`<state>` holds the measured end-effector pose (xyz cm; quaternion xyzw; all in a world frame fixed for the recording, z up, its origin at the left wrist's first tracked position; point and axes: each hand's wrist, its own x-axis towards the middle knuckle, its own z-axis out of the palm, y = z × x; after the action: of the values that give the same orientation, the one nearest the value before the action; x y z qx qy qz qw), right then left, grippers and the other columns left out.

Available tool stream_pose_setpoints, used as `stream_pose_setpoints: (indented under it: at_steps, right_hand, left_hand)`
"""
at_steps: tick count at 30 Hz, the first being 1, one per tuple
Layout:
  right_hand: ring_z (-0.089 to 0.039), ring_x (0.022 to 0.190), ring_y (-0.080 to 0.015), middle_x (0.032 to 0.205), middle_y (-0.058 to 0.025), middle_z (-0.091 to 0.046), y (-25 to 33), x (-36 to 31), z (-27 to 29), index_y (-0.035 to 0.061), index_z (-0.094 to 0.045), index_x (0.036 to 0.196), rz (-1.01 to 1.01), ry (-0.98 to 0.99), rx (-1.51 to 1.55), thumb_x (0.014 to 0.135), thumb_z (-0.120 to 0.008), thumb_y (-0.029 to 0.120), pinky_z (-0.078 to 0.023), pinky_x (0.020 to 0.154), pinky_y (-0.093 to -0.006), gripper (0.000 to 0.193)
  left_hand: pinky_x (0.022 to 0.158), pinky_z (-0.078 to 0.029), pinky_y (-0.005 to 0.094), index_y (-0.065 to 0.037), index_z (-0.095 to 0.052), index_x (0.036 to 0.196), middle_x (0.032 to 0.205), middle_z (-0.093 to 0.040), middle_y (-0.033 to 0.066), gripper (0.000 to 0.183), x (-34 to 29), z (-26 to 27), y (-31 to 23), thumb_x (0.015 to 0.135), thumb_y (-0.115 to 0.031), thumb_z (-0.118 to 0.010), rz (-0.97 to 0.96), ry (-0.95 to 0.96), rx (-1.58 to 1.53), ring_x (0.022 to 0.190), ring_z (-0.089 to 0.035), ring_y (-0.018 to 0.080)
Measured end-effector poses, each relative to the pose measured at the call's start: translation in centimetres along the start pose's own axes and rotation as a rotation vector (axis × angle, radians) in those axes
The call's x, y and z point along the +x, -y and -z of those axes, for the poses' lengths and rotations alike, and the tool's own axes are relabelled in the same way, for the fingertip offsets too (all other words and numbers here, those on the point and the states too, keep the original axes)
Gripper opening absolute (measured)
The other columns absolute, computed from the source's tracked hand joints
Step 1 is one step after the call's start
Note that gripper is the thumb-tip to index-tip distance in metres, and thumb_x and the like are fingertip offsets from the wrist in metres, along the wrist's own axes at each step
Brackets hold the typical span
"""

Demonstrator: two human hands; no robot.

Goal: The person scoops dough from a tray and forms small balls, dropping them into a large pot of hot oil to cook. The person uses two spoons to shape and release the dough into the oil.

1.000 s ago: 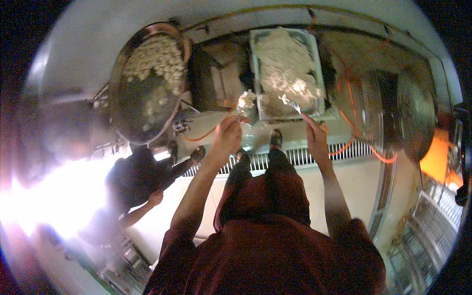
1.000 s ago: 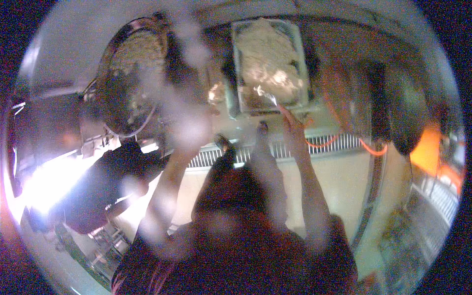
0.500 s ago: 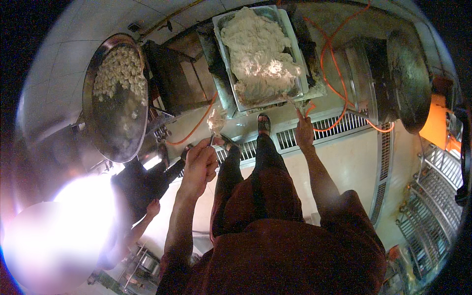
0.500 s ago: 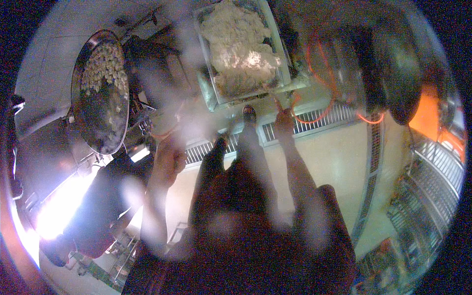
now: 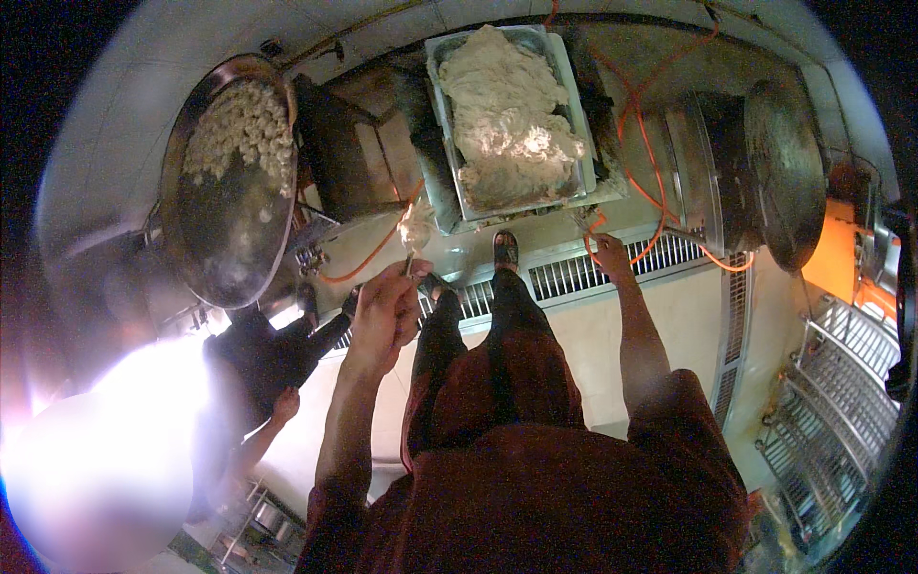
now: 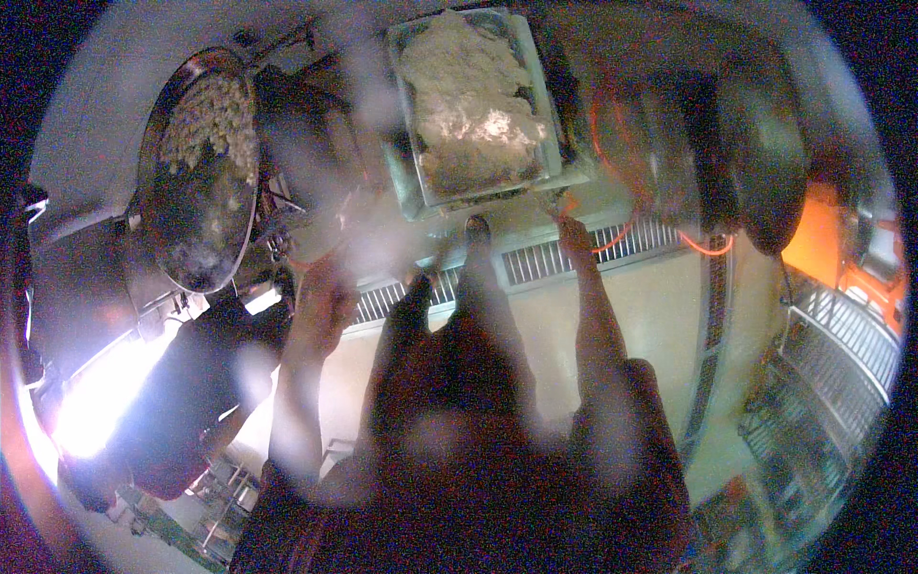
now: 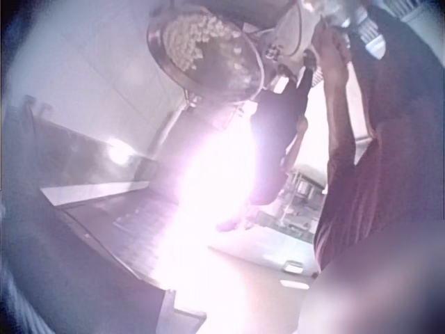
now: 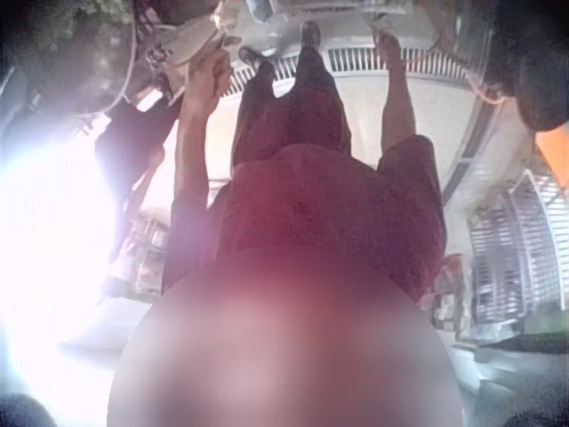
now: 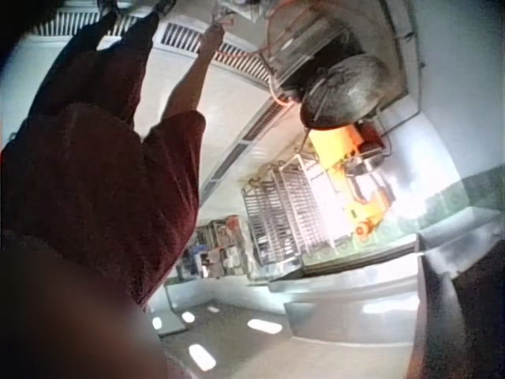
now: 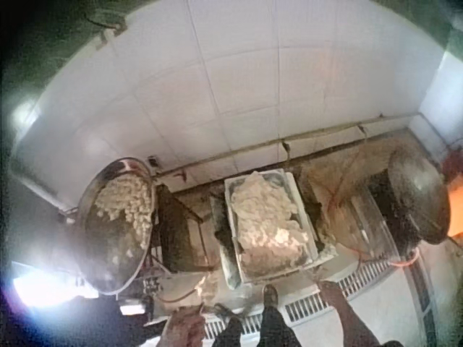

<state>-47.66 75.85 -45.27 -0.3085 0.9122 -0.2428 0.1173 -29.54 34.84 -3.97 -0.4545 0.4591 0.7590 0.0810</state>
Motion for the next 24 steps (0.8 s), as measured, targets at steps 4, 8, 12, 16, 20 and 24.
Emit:
stream_pose_setpoints:
  at_steps: [4,8,12,16,20,24]
  right_hand:
    - [-0.068,0.113,-0.0366,0.124,-0.0218,-0.07,13.0,1.9,7.9,0.002,-0.064,0.137,-0.145,-0.127,0.323,0.109,-0.051,0.018,-0.052,0.098,-0.0382,0.035]
    - [-0.057,0.092,-0.028,0.101,-0.0149,-0.058,29.1,3.9,17.5,0.0052,-0.066,0.139,0.291,-0.251,0.289,0.103,-0.051,0.002,-0.049,0.082,-0.0376,0.04]
    - [-0.05,0.093,-0.0267,0.1,-0.0104,-0.051,37.9,6.3,21.8,0.0096,-0.075,0.13,0.622,-0.37,0.295,0.09,-0.06,-0.007,-0.046,0.079,-0.0369,0.045]
    - [-0.051,0.094,-0.0284,0.103,-0.0103,-0.05,41.8,7.4,22.0,0.0156,-0.079,0.126,0.566,-0.344,0.046,0.084,-0.064,-0.007,-0.045,0.08,-0.0354,0.05]
    - [-0.052,0.092,-0.0283,0.1,-0.0096,-0.051,45.6,7.4,20.9,0.0176,-0.079,0.126,0.619,-0.352,0.067,0.084,-0.066,-0.007,-0.046,0.078,-0.0351,0.05]
    - [-0.054,0.088,-0.0259,0.097,-0.0091,-0.053,49.2,7.7,20.0,0.0185,-0.075,0.132,0.662,-0.387,-0.002,0.087,-0.064,-0.009,-0.047,0.076,-0.0346,0.054]
  left_hand:
    - [0.04,-0.017,0.0223,-0.004,-0.064,0.125,0.068,-0.03,-0.0085,0.029,-1.1,1.5,-1.2,0.105,-0.012,-0.044,-0.049,0.065,0.054,0.051,-0.025,0.0022]
    - [0.04,-0.017,0.0221,-0.006,-0.063,0.125,0.069,-0.031,-0.0089,0.028,-3.7,3.3,-3.9,0.105,-0.011,-0.043,-0.034,0.225,-0.131,0.051,-0.025,0.0026]
    - [0.039,-0.015,0.0227,-0.008,-0.058,0.122,0.069,-0.032,-0.0081,0.021,-6.5,4.8,-5.9,0.104,-0.009,-0.045,0.055,0.218,-0.171,0.05,-0.025,0.0028]
    - [0.038,-0.013,0.0229,-0.01,-0.052,0.121,0.07,-0.036,-0.0068,0.018,-8.5,8.8,-6.6,0.103,-0.008,-0.049,0.09,0.358,-0.266,0.049,-0.026,0.0029]
    - [0.038,-0.012,0.0226,-0.011,-0.052,0.121,0.072,-0.039,-0.006,0.019,-10.1,13.4,-6.6,0.102,-0.008,-0.05,0.02,0.332,-0.371,0.048,-0.027,0.0029]
    - [0.039,-0.014,0.0226,-0.012,-0.052,0.121,0.074,-0.041,-0.005,0.019,-11.3,16.9,-6.5,0.102,-0.007,-0.05,-0.012,0.328,-0.35,0.05,-0.03,0.0031]
